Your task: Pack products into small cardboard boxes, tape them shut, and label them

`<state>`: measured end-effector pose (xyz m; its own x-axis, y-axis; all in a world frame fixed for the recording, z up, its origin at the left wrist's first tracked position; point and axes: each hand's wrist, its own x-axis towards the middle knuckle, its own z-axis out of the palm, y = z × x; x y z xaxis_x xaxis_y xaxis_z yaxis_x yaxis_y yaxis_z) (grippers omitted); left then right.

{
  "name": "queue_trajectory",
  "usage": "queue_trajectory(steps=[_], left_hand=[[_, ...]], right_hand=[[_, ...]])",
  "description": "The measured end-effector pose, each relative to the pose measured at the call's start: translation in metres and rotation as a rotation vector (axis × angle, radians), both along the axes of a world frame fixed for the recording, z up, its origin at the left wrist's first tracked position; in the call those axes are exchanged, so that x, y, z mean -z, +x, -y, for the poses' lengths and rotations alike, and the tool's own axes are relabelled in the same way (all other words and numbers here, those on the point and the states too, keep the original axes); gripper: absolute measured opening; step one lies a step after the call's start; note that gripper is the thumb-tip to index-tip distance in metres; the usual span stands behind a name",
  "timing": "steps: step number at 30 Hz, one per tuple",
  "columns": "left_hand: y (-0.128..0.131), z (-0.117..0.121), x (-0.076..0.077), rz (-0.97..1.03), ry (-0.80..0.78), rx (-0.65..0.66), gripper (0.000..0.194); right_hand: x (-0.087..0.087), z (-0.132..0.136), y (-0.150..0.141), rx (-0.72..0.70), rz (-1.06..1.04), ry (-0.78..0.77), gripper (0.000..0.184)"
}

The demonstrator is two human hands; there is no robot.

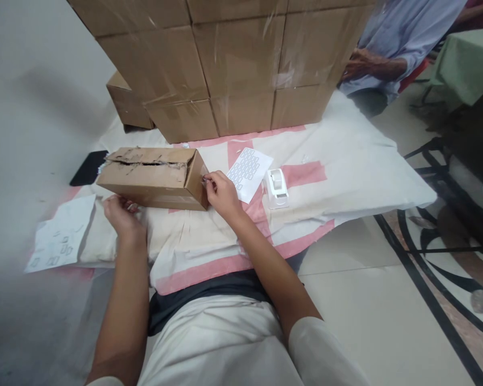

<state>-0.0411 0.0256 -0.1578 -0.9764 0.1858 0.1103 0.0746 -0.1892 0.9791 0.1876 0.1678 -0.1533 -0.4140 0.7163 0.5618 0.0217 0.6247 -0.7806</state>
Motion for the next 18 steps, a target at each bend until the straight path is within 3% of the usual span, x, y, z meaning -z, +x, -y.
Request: queue_trajectory(steps=[18], left_hand=[[-0.0009, -0.0005, 0.0007, -0.02, -0.059, 0.003, 0.016]], right_hand=[[-0.0064, 0.0048, 0.0009, -0.023, -0.018, -0.123, 0.01]])
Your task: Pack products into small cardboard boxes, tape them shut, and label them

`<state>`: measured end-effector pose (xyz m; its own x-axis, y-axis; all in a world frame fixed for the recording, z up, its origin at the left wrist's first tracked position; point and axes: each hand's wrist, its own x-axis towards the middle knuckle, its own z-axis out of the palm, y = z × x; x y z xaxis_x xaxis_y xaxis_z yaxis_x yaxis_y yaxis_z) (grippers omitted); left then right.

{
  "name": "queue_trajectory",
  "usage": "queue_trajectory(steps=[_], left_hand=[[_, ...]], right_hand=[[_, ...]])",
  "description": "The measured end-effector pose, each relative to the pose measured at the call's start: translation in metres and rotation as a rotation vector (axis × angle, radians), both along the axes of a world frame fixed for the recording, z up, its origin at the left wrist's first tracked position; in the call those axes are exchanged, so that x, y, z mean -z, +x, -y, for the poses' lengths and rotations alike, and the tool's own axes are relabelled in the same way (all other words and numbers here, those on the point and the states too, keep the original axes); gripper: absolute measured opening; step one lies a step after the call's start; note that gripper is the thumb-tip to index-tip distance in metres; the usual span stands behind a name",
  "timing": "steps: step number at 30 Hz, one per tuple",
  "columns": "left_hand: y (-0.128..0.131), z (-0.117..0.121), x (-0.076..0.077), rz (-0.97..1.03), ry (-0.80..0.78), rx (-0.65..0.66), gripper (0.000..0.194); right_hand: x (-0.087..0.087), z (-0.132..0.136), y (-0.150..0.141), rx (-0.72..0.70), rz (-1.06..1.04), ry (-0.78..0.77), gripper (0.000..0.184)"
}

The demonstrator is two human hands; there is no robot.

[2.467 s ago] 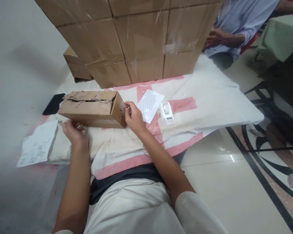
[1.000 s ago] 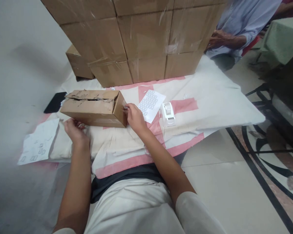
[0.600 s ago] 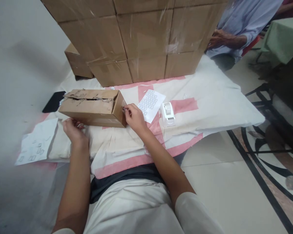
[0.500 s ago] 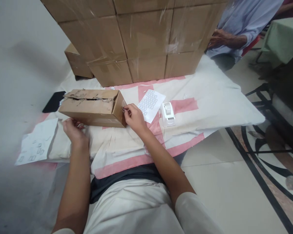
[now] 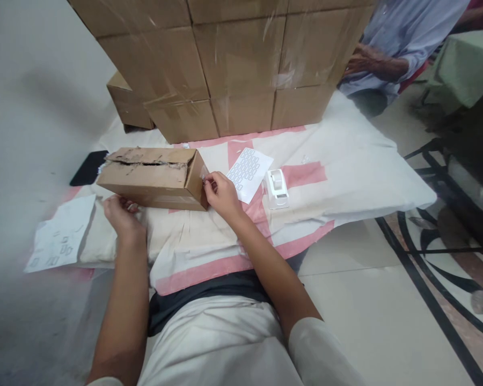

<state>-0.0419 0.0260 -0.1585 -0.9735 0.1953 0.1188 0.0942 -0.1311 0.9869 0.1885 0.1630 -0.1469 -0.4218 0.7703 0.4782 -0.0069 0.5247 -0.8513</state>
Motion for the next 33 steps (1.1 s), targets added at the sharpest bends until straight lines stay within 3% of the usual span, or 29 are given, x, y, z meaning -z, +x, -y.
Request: queue_trajectory(steps=[11, 22, 26, 29, 31, 33], left_hand=[[-0.002, 0.001, 0.003, -0.005, -0.017, -0.005, 0.018], [-0.001, 0.001, 0.0, 0.004, -0.001, 0.005, 0.01], [0.0, 0.0, 0.0, 0.009, 0.001, 0.004, 0.014], [0.0, 0.001, 0.0, 0.011, 0.001, 0.009, 0.012], [0.0, 0.001, 0.001, 0.013, -0.003, 0.009, 0.011], [-0.001, 0.001, 0.001, 0.018, -0.008, 0.002, 0.009]], right_hand=[[0.004, -0.003, -0.002, -0.007, 0.052, -0.146, 0.016], [0.011, -0.008, -0.008, -0.137, -0.056, -0.381, 0.025], [0.009, -0.007, -0.005, -0.101, -0.046, -0.363, 0.024], [0.005, -0.005, -0.002, 0.004, -0.042, -0.259, 0.021], [0.004, -0.003, 0.001, 0.013, -0.062, -0.158, 0.035], [0.003, -0.002, 0.003, -0.057, -0.068, -0.094, 0.068]])
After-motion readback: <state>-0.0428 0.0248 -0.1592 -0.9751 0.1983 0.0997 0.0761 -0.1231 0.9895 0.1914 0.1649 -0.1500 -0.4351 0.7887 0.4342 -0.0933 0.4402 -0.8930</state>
